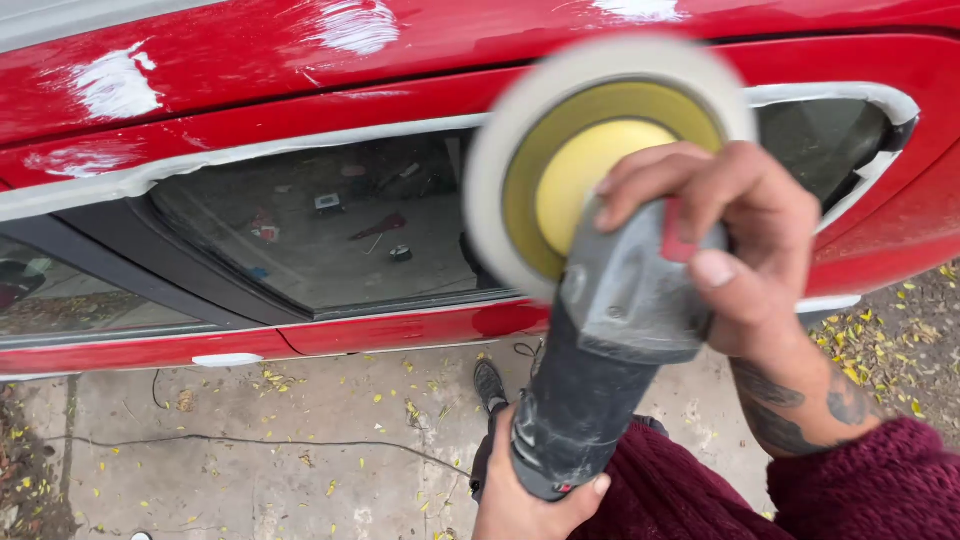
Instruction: Polishing the exterior paint and side mirror of a red vehicle using a power buffer.
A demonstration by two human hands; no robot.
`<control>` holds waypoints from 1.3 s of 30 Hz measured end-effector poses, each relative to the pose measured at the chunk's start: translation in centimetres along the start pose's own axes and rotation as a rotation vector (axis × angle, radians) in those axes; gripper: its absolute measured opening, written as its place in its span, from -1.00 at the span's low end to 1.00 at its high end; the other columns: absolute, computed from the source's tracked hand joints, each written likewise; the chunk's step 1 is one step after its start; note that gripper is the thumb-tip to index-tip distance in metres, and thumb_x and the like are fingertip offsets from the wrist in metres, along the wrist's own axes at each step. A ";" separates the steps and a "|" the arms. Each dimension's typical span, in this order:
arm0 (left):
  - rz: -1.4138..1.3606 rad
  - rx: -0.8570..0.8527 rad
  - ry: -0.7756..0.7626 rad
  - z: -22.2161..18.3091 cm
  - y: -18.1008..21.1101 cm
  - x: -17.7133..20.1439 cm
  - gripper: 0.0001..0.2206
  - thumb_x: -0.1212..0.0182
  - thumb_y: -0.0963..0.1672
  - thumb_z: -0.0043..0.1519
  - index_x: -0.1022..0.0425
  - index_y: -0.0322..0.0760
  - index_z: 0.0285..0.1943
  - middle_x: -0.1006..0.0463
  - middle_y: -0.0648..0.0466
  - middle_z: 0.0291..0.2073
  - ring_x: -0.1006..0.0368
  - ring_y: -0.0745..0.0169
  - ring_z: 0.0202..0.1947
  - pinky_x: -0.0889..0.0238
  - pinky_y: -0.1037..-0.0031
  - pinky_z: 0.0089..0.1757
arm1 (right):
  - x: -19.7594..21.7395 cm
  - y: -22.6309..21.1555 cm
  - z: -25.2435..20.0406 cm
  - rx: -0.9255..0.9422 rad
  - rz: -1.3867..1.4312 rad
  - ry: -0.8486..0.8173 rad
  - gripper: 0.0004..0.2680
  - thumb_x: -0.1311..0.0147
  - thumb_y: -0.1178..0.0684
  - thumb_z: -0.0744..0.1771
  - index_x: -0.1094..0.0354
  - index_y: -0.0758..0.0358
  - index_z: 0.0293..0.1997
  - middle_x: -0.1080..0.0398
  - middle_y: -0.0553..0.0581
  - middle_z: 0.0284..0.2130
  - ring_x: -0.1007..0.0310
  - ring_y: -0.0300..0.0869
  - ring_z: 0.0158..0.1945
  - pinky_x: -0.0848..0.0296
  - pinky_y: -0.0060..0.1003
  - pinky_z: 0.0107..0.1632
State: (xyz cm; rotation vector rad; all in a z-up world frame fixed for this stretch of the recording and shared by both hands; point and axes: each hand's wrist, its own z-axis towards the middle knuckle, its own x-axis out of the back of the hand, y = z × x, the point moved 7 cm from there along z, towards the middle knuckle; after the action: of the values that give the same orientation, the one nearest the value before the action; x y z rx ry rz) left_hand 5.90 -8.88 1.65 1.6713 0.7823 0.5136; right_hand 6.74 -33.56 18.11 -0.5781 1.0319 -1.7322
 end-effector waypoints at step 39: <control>-0.081 -0.130 0.219 -1.3 -1.4 6.4 -0.23 -0.50 -0.13 -0.05 -0.24 -0.49 0.36 -0.62 -0.17 0.04 -0.56 0.07 0.07 -0.32 0.28 0.14 | -10.7 2.1 5.7 0.043 0.052 -0.320 -0.86 -0.01 0.00 0.29 -0.14 0.19 -0.27 -0.51 0.27 -0.14 -0.50 -0.08 0.00 -0.49 -0.13 0.20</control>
State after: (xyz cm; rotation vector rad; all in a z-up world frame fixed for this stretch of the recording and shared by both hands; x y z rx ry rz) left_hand 9.01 -3.17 0.12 1.4737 0.9512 0.6841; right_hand 16.37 -26.19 20.21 -0.7653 0.7751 -1.5506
